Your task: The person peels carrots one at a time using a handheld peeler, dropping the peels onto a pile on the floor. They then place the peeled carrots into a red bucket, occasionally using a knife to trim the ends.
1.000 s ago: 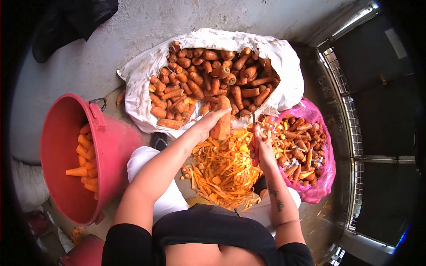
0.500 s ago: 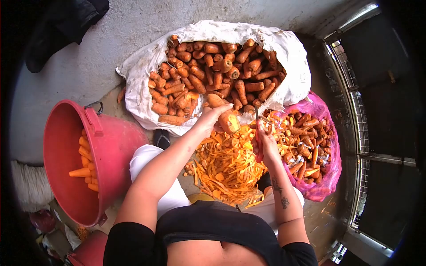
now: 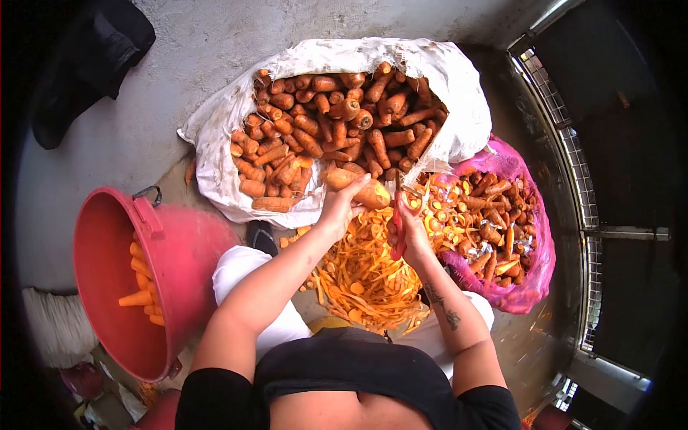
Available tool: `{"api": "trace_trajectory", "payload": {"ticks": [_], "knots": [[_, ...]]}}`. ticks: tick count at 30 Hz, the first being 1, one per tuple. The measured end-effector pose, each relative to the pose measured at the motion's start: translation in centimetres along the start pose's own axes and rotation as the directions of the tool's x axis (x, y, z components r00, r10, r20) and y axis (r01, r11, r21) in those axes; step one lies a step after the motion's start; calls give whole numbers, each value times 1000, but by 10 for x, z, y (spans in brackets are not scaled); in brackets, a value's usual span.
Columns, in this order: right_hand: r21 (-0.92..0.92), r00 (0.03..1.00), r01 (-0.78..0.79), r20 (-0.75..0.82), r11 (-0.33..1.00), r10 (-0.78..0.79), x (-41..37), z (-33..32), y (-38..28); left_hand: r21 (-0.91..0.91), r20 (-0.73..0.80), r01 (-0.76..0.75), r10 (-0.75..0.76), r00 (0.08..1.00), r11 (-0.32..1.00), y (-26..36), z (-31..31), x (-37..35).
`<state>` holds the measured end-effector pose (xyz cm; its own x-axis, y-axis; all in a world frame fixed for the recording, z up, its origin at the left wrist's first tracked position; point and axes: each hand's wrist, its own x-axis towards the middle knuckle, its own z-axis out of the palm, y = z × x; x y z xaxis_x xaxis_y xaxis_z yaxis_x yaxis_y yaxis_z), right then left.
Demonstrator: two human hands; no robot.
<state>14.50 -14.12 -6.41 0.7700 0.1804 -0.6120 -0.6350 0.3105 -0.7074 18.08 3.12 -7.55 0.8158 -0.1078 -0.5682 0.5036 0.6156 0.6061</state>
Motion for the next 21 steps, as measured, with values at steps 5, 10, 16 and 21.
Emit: {"api": "trace_trajectory", "payload": {"ticks": [5, 10, 16, 21], "knots": [[24, 999, 7, -50, 1000, -6, 15, -9, 11, 66, -14, -40, 41, 999, 997, -4, 1, 0], [-13, 998, 33, -57, 999, -33, 20, -11, 11, 187, 28, -105, 102, 994, 977, 9, 13, -15], [-57, 996, 76, -49, 995, -79, 8, -1, 0, -31, 50, -16, 18, 999, 999, 11, 3, 1], [-94, 993, 86, -73, 992, -93, 11, -7, -3, 71, 93, -52, 46, 995, 996, -2, 6, -4]]}}
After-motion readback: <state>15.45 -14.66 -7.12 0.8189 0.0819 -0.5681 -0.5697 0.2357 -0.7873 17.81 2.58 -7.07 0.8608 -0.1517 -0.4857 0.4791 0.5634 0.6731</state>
